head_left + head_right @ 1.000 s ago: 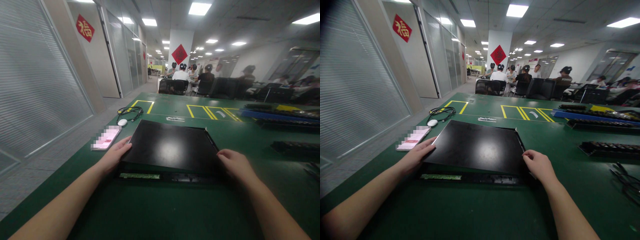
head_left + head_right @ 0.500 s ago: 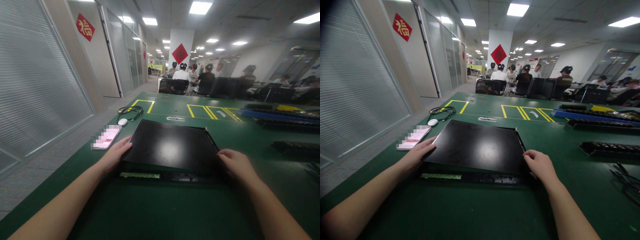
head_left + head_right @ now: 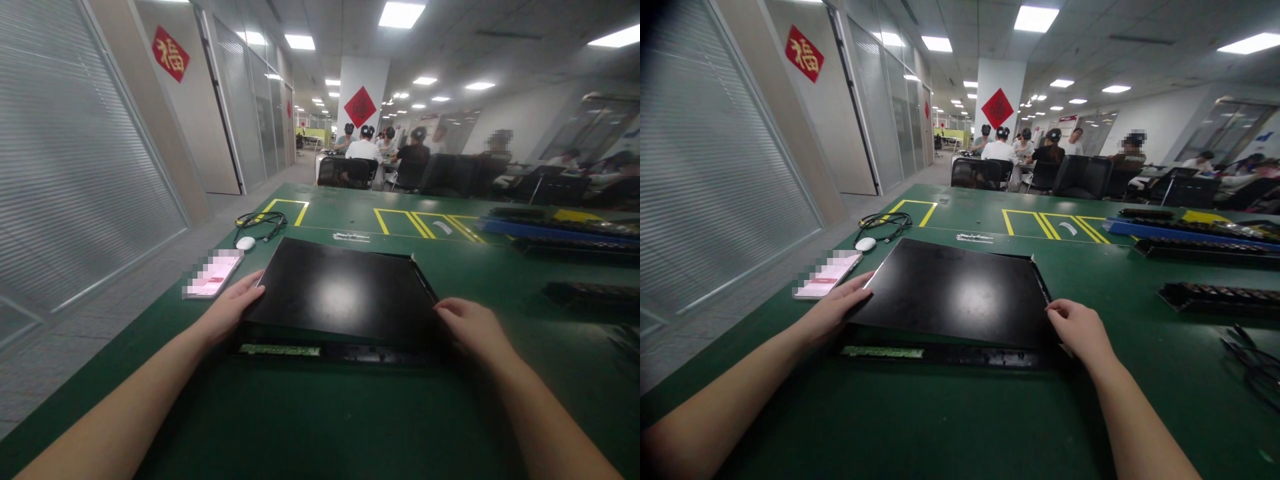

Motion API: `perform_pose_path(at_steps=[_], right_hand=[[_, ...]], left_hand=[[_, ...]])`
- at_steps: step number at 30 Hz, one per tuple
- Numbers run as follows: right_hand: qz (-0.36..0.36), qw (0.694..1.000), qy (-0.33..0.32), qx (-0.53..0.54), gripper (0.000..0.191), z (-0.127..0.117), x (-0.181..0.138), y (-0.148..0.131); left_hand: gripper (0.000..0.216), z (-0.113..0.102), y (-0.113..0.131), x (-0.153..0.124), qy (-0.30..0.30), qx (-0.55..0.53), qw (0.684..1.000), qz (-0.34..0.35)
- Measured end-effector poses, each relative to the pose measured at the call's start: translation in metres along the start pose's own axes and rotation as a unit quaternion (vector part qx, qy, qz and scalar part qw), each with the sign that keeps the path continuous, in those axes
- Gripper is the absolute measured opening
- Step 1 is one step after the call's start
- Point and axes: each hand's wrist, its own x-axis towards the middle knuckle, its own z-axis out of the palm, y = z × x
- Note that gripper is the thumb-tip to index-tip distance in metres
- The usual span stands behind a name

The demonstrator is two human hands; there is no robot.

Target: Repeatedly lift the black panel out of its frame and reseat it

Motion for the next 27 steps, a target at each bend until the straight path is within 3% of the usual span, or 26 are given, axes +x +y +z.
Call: perform_pose_path(at_steps=[6, 12, 21, 27], right_hand=[[0.007, 1.000, 0.002, 0.006, 0.030, 0.0026, 0.0018, 0.0011], [0.049, 0.996, -0.001, 0.071, 0.043, 0.0040, 0.0015, 0.0009], [0.053, 0.995, -0.002, 0.079, 0.043, 0.0032, 0.0011, 0.0005], [0.060, 0.996, 0.002, 0.069, 0.043, 0.0044, 0.0021, 0.0022]], left_hand=[[0.065, -0.0022, -0.0015, 0.0016, -0.010, 0.003, 1.000, 0.004], [0.066, 0.0003, -0.0014, 0.0004, 0.008, 0.007, 1.000, 0.008], [0.066, 0.0017, -0.0014, -0.0013, 0.029, 0.016, 0.999, 0.013], [0.068, -0.0006, -0.0012, -0.0012, -0.002, 0.026, 0.999, 0.038]])
